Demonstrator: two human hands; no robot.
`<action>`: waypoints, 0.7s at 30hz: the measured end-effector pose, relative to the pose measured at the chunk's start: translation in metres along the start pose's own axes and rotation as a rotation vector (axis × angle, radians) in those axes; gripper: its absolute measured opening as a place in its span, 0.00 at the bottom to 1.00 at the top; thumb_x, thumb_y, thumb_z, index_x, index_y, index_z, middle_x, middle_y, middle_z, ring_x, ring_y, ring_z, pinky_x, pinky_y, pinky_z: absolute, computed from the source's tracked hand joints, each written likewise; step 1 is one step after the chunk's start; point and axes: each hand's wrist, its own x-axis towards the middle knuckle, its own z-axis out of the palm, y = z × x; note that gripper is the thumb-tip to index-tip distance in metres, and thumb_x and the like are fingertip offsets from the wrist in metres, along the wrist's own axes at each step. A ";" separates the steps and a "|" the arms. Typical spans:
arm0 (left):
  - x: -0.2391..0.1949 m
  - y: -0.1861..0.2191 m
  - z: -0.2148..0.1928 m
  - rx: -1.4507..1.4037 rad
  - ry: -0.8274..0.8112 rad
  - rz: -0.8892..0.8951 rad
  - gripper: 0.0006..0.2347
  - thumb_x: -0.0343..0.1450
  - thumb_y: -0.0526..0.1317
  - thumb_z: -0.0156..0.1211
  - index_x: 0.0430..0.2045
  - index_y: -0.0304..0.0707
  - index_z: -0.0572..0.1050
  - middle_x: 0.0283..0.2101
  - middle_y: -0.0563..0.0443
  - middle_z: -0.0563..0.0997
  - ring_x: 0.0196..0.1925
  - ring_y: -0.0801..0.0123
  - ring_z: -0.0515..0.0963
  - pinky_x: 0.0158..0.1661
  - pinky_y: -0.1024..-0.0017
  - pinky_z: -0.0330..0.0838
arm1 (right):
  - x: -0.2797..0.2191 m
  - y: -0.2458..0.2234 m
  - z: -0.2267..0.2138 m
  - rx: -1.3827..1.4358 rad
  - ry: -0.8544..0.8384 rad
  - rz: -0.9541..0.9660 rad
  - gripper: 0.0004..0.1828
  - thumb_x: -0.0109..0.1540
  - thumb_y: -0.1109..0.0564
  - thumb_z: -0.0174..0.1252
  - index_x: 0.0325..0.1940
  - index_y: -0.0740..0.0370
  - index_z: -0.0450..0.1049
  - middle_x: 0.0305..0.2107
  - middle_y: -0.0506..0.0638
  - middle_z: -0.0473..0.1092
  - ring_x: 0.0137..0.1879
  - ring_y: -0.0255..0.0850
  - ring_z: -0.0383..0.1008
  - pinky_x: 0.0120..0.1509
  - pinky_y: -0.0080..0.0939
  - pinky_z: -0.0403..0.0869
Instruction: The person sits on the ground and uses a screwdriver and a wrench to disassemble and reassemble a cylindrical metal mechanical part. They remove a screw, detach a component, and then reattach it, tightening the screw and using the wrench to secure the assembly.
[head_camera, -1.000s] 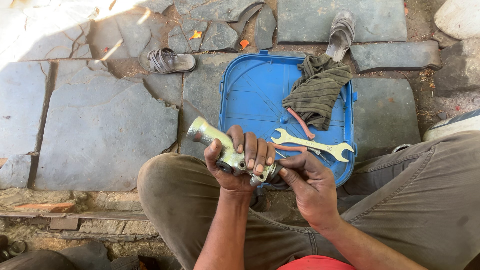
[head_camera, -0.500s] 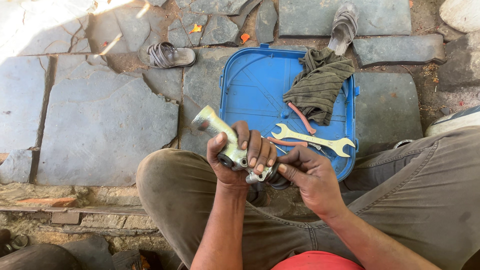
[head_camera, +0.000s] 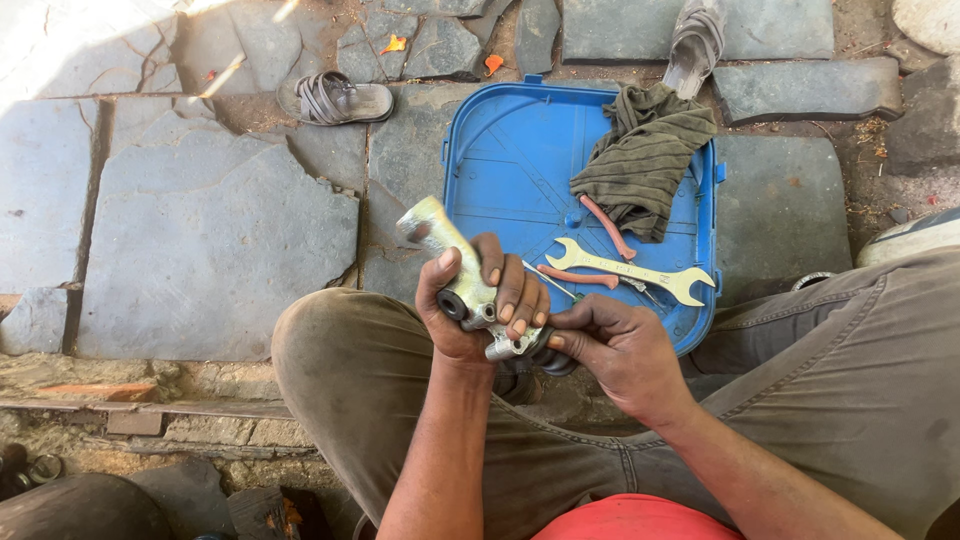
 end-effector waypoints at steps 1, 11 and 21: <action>0.000 0.000 -0.001 -0.004 0.000 -0.005 0.17 0.77 0.51 0.46 0.27 0.38 0.69 0.21 0.47 0.72 0.21 0.62 0.75 0.36 0.60 0.74 | 0.001 0.001 -0.001 0.040 -0.021 0.011 0.07 0.61 0.66 0.64 0.43 0.71 0.80 0.32 0.50 0.78 0.38 0.31 0.76 0.43 0.31 0.76; -0.001 -0.004 -0.009 0.111 0.087 0.043 0.16 0.76 0.51 0.50 0.28 0.35 0.70 0.22 0.43 0.72 0.23 0.57 0.75 0.39 0.56 0.76 | 0.000 -0.001 0.002 0.071 0.032 0.056 0.07 0.64 0.65 0.60 0.45 0.71 0.74 0.33 0.52 0.76 0.37 0.31 0.76 0.42 0.32 0.76; -0.002 -0.005 -0.010 0.133 0.134 0.085 0.16 0.76 0.51 0.50 0.28 0.36 0.70 0.22 0.43 0.71 0.22 0.58 0.73 0.39 0.57 0.74 | 0.000 -0.009 0.006 0.052 -0.009 0.084 0.21 0.57 0.67 0.67 0.53 0.70 0.71 0.41 0.53 0.74 0.46 0.33 0.76 0.51 0.33 0.76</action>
